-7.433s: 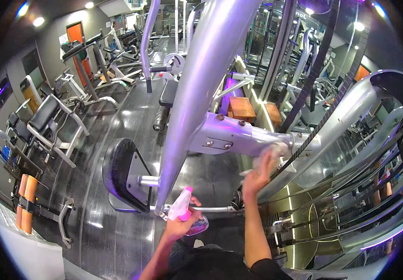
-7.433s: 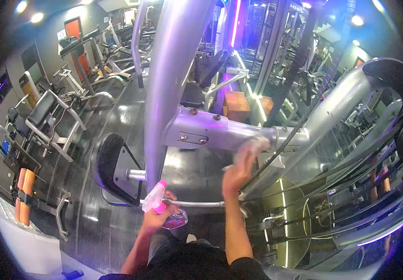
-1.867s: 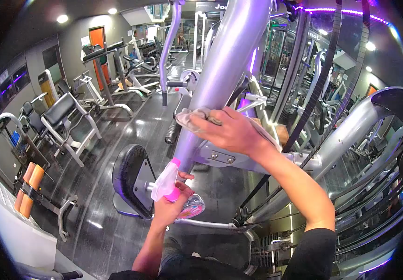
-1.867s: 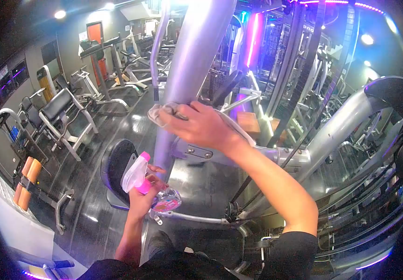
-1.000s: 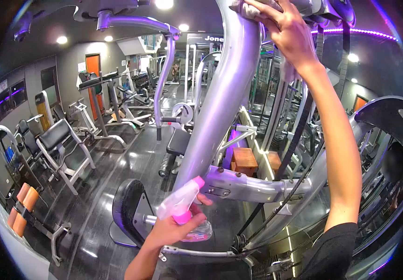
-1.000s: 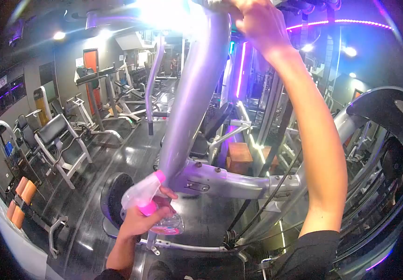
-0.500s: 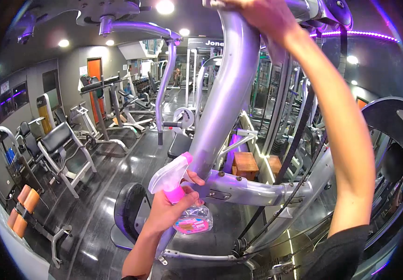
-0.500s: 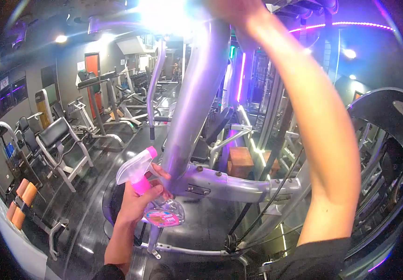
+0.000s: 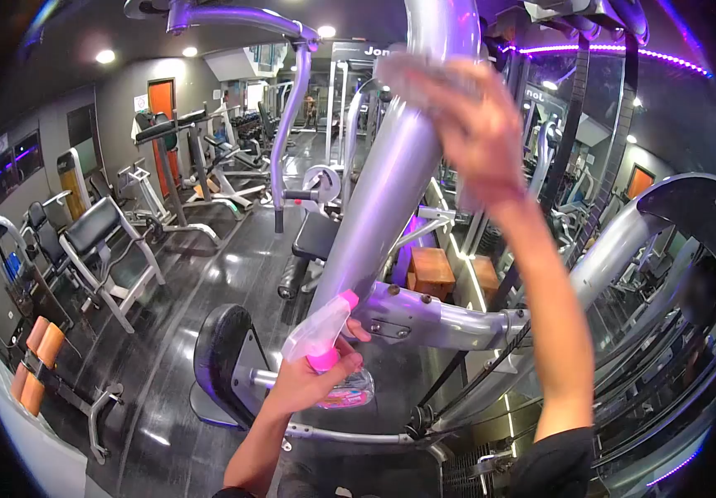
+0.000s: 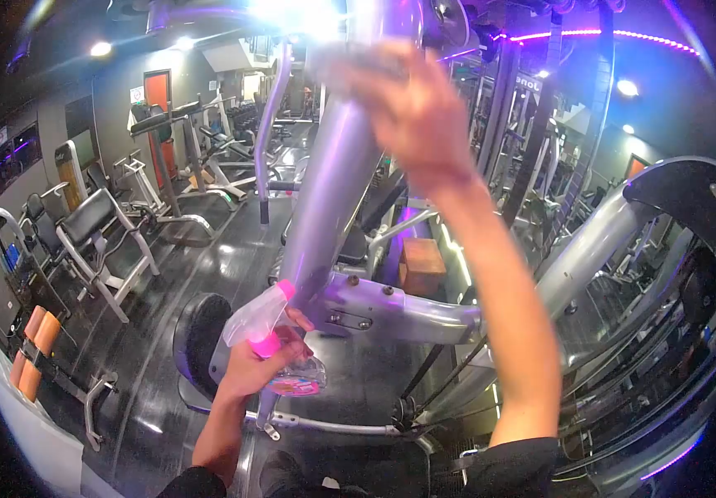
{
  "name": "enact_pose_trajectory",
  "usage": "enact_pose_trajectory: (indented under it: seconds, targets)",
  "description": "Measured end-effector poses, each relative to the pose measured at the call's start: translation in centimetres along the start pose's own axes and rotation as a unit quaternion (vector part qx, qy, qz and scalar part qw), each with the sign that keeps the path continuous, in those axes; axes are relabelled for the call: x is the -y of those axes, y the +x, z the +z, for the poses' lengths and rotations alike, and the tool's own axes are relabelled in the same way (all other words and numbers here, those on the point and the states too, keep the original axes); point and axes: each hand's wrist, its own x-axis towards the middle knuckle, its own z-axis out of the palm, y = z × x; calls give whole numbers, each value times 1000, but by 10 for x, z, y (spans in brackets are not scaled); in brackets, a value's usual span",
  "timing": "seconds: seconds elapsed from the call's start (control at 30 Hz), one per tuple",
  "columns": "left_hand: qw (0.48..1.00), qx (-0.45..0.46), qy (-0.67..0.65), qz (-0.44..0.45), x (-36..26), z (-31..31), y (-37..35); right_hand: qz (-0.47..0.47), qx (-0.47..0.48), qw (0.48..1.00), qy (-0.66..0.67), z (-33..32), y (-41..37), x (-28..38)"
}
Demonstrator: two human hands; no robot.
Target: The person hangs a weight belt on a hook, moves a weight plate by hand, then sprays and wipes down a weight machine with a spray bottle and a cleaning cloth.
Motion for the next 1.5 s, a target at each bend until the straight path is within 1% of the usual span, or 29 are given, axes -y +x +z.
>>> enact_pose_trajectory:
  seconds: [0.03, 0.07, 0.13, 0.23, 0.27, 0.3, 0.33, 0.4, 0.43, 0.47, 0.57, 0.63, 0.67, 0.7, 0.73, 0.77, 0.83, 0.93, 1.0, 1.07, 1.13, 1.2, 1.23, 1.27, 1.3, 1.33, 1.37, 1.43, 1.5]
  targets:
    - [1000, 6, 7, 4, 6, 0, -6, -47, 12, 999, -4, 3, -24, 12]
    - [1000, 10, 13, 11, 11, 1, -11, -38, -5, 997, 73, 12, -52, 25]
    - [999, 15, 31, 4, 15, 6, -20, -40, 70, 995, 56, 8, -96, 52]
    - [1000, 21, 19, -3, 26, 13, -29, -79, 4, 994, 79, 8, -76, 32]
    - [999, 34, 23, -8, 28, 15, -32, -35, -40, 998, 32, 7, -50, 26]
    - [999, 45, 28, -11, 29, 15, -32, 78, -54, 987, 129, 11, -39, 6]
    - [998, 53, 44, -15, 26, 14, -34, 55, -86, 995, 7, 6, -12, -11]
    - [997, 53, 63, -5, 26, 14, -36, 15, -222, 974, -47, 22, 31, -63]
    - [995, 59, 79, 6, 27, 14, -37, 198, -138, 960, 141, 15, 48, -49]
    - [995, 58, 78, 2, 27, 14, -38, 108, -233, 966, 6, 18, 61, -51]
    - [999, 19, 24, -15, 30, 13, -44, 212, -284, 928, 113, 34, 59, -55]
    - [999, 23, 18, -18, 33, 10, -45, 397, -231, 870, 177, 38, 33, -45]
    - [999, 17, 5, -30, 33, 10, -47, 413, -183, 875, 173, 40, 15, -38]
    - [999, 12, -7, -42, 33, 11, -48, 358, -238, 888, 164, 50, -6, -27]
    - [1000, 7, 1, -26, 32, 12, -48, 389, -210, 864, 241, 55, -30, -11]
    - [1000, 9, -2, -27, 33, 12, -50, 441, -128, 850, 257, 57, -55, 13]
    - [999, 10, 14, -39, 36, 12, -54, 461, -109, 827, 302, 63, -105, 47]
    - [998, 7, 11, -64, 40, 13, -61, 543, -19, 689, 479, 54, -155, 71]
    - [998, -2, -2, -70, 42, 13, -64, 577, 44, 568, 585, 55, -169, 80]
    - [997, -10, -15, -78, 41, 12, -65, 693, 30, 545, 471, 81, -128, 49]
    - [997, -25, -7, -75, 40, 10, -65, 627, -87, 543, 551, 49, -68, 39]
    - [997, -30, 2, -69, 40, 6, -66, 528, -175, 631, 541, 46, -46, 17]
    - [997, -33, 12, -62, 40, 4, -67, 531, -173, 628, 542, 47, -47, 20]
    - [996, -45, 9, -80, 39, 4, -70, 481, -172, 760, 402, 47, -52, 25]
    - [995, -43, 7, -91, 42, 1, -73, 414, -161, 863, 243, 46, -59, 32]
    - [994, -61, 18, -93, 48, -4, -79, 354, -124, 922, 95, 42, -68, 42]
    - [992, -81, 30, -94, 52, -7, -84, 363, -115, 920, 94, 36, -80, 56]
    - [987, -132, 5, -96, 50, -8, -91, 373, -16, 915, 152, 21, -104, 88]
    - [982, -147, -9, -119, 55, -16, -102, 343, 59, 928, 132, 9, -134, 108]
